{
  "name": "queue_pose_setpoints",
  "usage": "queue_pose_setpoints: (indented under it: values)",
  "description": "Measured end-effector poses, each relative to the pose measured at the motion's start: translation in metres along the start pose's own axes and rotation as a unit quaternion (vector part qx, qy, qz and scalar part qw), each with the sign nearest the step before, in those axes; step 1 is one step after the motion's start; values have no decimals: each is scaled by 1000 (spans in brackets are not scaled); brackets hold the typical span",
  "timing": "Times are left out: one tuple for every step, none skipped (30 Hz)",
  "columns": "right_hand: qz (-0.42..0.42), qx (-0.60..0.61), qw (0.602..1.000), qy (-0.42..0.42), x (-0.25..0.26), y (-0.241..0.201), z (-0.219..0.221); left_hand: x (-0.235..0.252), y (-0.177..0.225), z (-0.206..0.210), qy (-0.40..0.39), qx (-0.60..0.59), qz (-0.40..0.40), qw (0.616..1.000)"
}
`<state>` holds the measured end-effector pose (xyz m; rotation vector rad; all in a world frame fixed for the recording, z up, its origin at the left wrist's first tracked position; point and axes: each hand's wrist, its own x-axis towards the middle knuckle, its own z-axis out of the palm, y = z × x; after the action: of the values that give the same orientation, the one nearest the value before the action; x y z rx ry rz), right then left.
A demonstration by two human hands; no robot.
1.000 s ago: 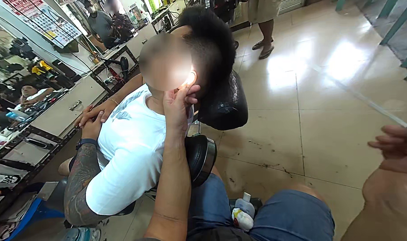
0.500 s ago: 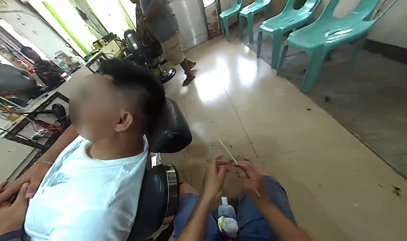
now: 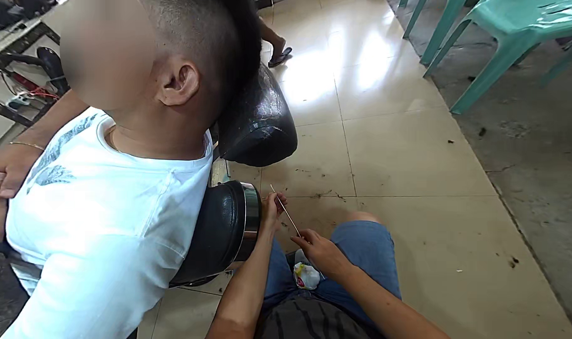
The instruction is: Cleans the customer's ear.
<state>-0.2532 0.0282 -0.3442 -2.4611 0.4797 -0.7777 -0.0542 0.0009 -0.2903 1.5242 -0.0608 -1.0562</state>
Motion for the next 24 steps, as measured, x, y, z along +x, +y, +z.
queue_pose_setpoints:
  values:
    - [-5, -2, 1000, 6, 0, -2, 0, 2, 3, -1, 5, 5, 0, 1000]
    - [-8, -2, 1000, 10, 0, -4, 0, 4, 6, -1, 10, 5, 1, 1000]
    - [-12, -2, 1000, 13, 0, -5, 0, 7, 9, -1, 20, 0, 3, 1000]
    - [-18, 1, 1000, 16, -1, -6, 0, 12, 10, -2, 34, -11, 8, 999]
    - [-20, 10, 1000, 16, -1, -6, -1, 18, 11, -5, 44, -23, 11, 999]
    - [-12, 22, 1000, 10, -2, -7, -3, 24, 11, -10, 35, -29, -1, 999]
    - [14, 37, 999, -4, -2, -8, -7, 29, 10, -19, -4, -16, -32, 999]
    - [54, 50, 997, -24, -1, -8, -14, 31, 7, -26, -47, 15, -72, 996]
    - [100, 54, 993, -41, 2, -5, -21, 28, 2, -30, -64, 62, -96, 991]
    - [140, 52, 988, -39, 4, 0, -26, 18, -6, -33, -62, 131, -96, 985]
    - [164, 49, 985, -17, 6, 7, -29, 6, -16, -36, -72, 216, -77, 971]
    - [178, 45, 983, 7, 6, 15, -32, -6, -26, -43, -116, 298, -54, 946]
    - [183, 47, 982, 28, 6, 22, -36, -18, -36, -50, -182, 361, -29, 914]
    - [186, 55, 980, 38, 6, 27, -42, -30, -47, -56, -249, 405, 0, 880]
    - [184, 57, 980, 42, 7, 31, -50, -42, -58, -61, -305, 431, 31, 849]
    - [176, 55, 982, 50, 10, 33, -58, -55, -70, -65, -347, 444, 64, 824]
    - [167, 51, 982, 66, 16, 34, -66, -66, -80, -68, -380, 455, 102, 799]
    - [163, 45, 982, 78, 24, 35, -74, -75, -89, -70, -399, 474, 136, 773]
    - [167, 38, 982, 79, 35, 35, -84, -82, -96, -71, -404, 508, 160, 744]
    - [178, 34, 981, 74, 47, 37, -92, -87, -99, -70, -403, 557, 168, 707]
    - [198, 32, 978, 55, 59, 39, -100, -90, -100, -67, -398, 606, 163, 669]
    - [226, 32, 973, 26, 69, 41, -105, -91, -99, -64, -394, 641, 150, 641]
    - [257, 39, 966, 4, 78, 43, -108, -91, -99, -62, -393, 656, 140, 629]
    - [285, 52, 957, -9, 85, 45, -107, -90, -98, -60, -392, 661, 133, 625]
